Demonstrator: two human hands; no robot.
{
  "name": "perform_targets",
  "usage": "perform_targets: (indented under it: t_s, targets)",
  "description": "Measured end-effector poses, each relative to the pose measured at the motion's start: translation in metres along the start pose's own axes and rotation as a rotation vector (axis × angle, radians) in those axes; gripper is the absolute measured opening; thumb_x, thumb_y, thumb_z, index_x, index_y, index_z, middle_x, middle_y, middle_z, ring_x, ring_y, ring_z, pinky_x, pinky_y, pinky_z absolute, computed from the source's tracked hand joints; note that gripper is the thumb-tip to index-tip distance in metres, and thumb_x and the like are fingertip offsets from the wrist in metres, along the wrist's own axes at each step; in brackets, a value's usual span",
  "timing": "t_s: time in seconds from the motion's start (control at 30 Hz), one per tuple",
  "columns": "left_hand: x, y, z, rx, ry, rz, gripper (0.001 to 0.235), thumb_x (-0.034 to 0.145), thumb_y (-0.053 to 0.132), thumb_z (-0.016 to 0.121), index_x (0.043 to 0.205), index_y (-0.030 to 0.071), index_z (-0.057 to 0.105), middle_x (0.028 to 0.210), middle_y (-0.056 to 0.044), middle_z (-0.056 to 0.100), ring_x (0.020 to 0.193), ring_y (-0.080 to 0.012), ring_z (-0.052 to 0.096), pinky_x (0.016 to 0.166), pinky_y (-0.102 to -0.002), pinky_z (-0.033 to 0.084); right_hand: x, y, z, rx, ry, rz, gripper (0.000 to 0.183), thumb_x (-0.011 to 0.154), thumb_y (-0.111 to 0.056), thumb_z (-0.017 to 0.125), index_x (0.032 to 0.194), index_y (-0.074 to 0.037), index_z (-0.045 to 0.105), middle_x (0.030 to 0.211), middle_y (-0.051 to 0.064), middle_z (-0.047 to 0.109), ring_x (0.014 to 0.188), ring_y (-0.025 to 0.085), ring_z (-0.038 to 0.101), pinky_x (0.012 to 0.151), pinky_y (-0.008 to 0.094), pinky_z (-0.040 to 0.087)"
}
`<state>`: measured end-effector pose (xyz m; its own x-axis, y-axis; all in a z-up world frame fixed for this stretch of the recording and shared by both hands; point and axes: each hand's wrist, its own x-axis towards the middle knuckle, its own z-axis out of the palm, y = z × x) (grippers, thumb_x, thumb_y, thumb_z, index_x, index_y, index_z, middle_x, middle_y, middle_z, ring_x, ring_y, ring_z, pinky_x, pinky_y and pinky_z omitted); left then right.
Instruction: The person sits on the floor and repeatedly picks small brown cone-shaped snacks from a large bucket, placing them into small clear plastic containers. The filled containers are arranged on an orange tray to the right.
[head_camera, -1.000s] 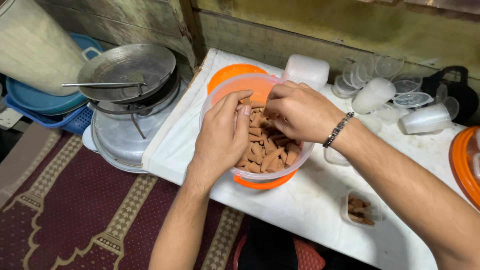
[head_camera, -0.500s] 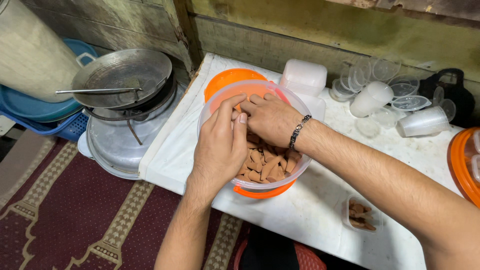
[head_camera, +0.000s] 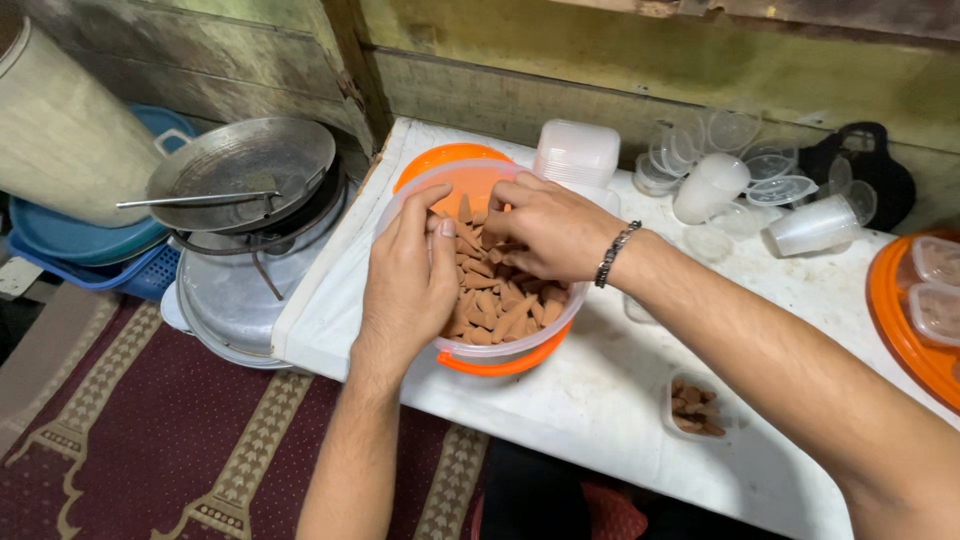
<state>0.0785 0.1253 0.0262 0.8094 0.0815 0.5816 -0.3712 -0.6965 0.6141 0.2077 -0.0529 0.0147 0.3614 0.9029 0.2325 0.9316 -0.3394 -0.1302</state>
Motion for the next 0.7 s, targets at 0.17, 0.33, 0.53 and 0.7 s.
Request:
perform_targets:
  t_s: [0.17,0.33,0.53,0.7]
  targets:
    - [-0.002,0.020,-0.001,0.305,-0.118,0.027,0.028,0.102,0.008,0.049,0.127,0.008,0.062,0.087,-0.011,0.064,0.081,-0.0357,0.069,0.073,-0.048,0.057,-0.063,-0.020,-0.053,0.438,0.139,0.221,0.023,0.078,-0.013,0.079,0.098,-0.011,0.069,0.092,0.006,0.067,0.087,0.022,0.063,0.071,0.034,0.051]
    - [-0.017,0.068,0.029,0.527,-0.105,0.173,0.025,0.099,0.008,0.056,0.122,0.007,0.064,0.086,-0.011,0.060,0.077,-0.0370,0.069,0.069,-0.049,0.057,-0.141,-0.034,-0.068,0.709,0.219,0.465,0.026,0.079,-0.009,0.080,0.104,-0.010,0.073,0.087,0.000,0.074,0.082,0.011,0.060,0.063,0.022,0.048]
    - [-0.053,0.101,0.123,0.105,-0.152,0.385,0.024,0.096,0.010,0.058,0.117,0.015,0.068,0.082,-0.004,0.058,0.078,-0.0289,0.067,0.068,-0.039,0.054,-0.240,-0.031,-0.039,0.939,0.378,0.627,0.038,0.081,-0.004,0.078,0.118,-0.004,0.071,0.091,0.006,0.074,0.083,0.011,0.058,0.059,0.019,0.046]
    - [-0.092,0.069,0.218,-0.259,-0.313,0.101,0.023,0.098,0.019,0.058,0.116,0.013,0.071,0.074,-0.008,0.064,0.067,-0.0313,0.067,0.060,-0.041,0.054,-0.308,-0.026,0.002,0.961,0.493,0.871,0.033,0.080,0.002,0.074,0.113,0.001,0.074,0.089,0.009,0.071,0.079,0.011,0.058,0.054,0.016,0.044]
